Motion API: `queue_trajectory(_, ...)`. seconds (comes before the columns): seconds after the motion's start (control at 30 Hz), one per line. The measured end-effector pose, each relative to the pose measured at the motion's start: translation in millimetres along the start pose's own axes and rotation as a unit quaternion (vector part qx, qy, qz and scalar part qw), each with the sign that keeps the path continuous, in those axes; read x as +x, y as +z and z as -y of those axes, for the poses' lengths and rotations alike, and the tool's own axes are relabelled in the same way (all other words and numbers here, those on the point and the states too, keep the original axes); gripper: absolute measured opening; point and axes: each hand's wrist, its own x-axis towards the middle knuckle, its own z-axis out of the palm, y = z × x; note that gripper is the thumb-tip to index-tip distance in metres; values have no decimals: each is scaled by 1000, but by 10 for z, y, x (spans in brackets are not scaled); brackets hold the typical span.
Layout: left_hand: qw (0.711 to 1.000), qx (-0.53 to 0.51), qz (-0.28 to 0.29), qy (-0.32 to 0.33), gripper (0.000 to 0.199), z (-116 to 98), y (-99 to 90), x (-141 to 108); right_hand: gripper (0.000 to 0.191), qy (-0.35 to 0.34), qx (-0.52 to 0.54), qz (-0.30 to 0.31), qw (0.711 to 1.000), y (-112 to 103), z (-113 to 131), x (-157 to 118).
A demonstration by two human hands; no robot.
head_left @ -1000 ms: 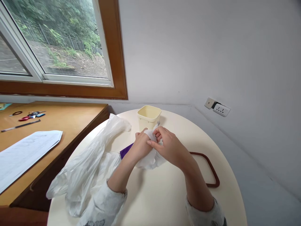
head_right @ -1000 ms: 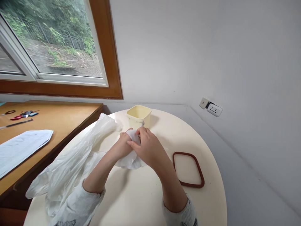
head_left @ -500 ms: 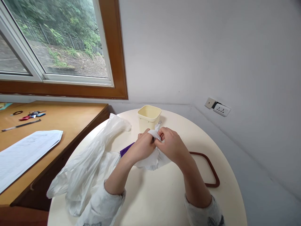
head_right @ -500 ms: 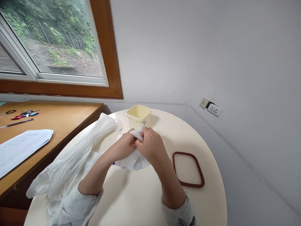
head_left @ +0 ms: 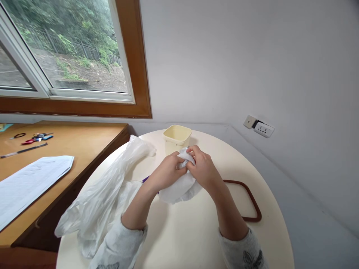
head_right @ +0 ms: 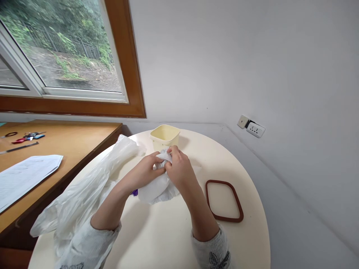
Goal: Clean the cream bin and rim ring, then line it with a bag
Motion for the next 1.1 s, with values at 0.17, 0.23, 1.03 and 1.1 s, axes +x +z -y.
queue_trajectory(0.17,999,-8,-39,16,16,22,-54,-7,29,-42,35,-19,998,-16,-24,21)
queue_trajectory(0.23,998,-11,-47,36,16,20,-84,-14,27,-46,51,-27,997,-41,-26,27)
queue_trajectory(1.03,971,-224,-64,57,24,67,-157,-13,26,-55,96,35,993,-123,17,-34)
queue_trajectory(1.1,972,-217,-74,40,25,64,-151,-7,29,-61,94,26,993,-139,40,-38)
